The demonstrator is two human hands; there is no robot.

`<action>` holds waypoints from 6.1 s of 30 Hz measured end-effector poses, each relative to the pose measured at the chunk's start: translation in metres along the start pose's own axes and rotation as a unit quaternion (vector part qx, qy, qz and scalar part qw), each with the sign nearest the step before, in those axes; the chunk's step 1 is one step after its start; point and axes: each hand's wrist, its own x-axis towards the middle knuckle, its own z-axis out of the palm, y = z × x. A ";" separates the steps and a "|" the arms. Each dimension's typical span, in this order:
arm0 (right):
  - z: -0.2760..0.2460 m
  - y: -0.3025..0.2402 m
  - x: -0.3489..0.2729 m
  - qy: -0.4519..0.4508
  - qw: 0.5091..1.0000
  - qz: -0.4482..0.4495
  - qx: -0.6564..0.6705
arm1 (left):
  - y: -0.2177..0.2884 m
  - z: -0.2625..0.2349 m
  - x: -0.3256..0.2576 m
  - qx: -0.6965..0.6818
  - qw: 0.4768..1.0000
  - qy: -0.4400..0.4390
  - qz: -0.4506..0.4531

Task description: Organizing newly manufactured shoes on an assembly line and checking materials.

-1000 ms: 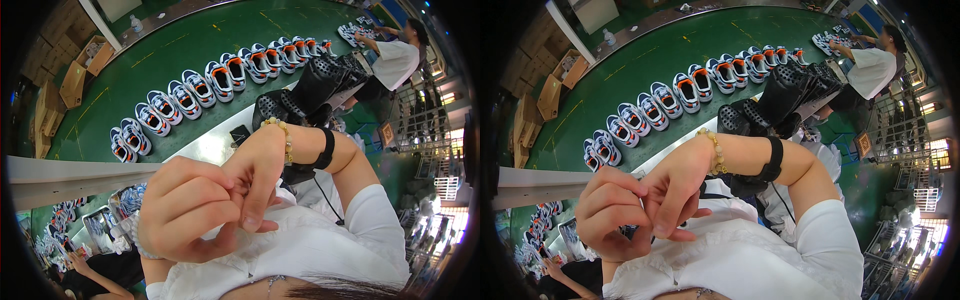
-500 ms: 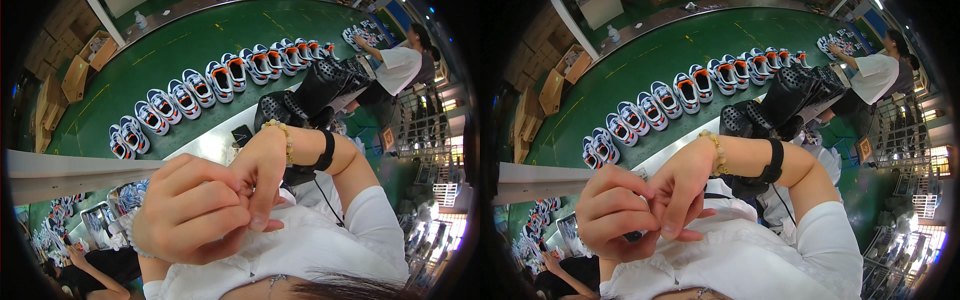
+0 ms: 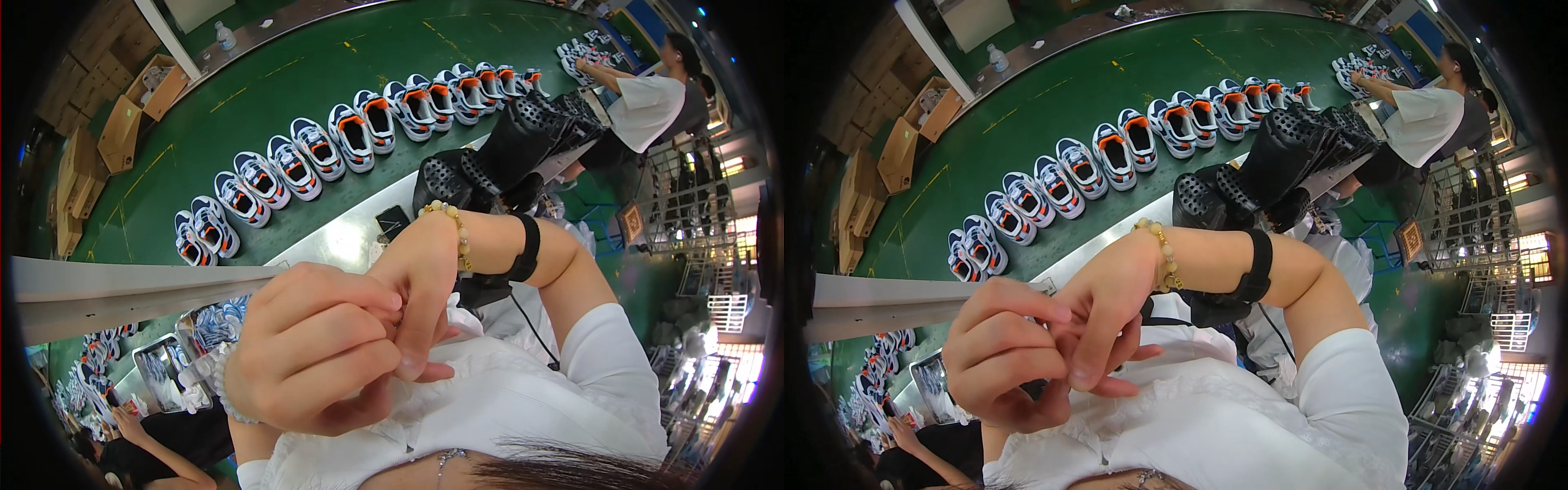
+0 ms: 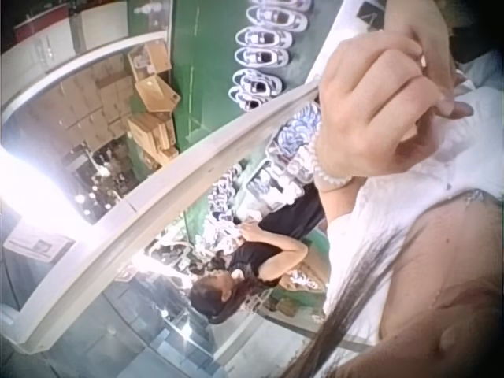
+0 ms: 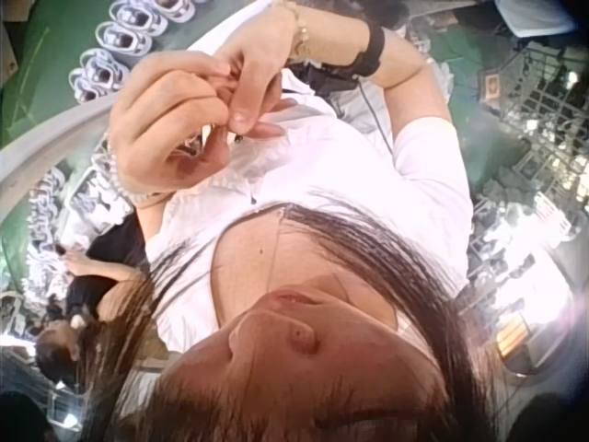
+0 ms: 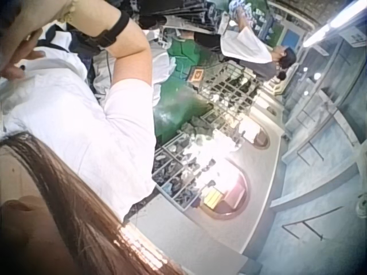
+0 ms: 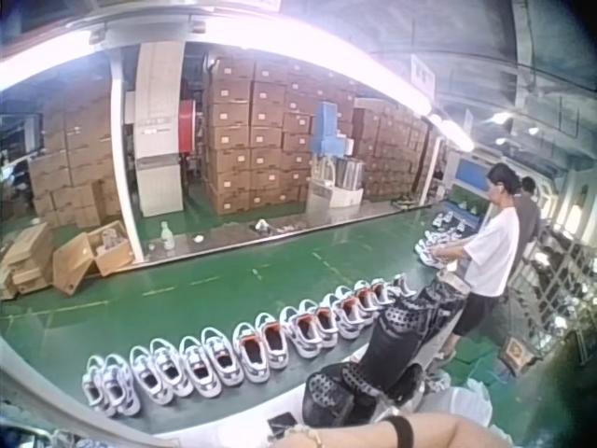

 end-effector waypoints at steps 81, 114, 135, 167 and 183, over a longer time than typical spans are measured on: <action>0.097 -0.059 -0.088 0.382 0.536 0.034 -0.752 | 0.005 0.049 0.047 -0.059 0.987 0.008 -0.151; 0.107 -0.058 -0.108 0.425 0.410 0.096 -0.802 | -0.006 0.070 0.061 -0.103 0.968 0.051 -0.222; 0.110 -0.062 -0.134 0.419 0.466 0.038 -0.778 | -0.011 0.078 0.077 -0.194 0.960 0.031 -0.197; 0.116 -0.059 -0.155 0.429 0.485 0.149 -0.748 | -0.016 0.101 0.094 -0.057 0.982 -0.055 -0.171; 0.105 -0.050 -0.173 0.464 0.546 -0.004 -0.698 | -0.026 0.109 0.097 -0.209 0.955 0.013 -0.211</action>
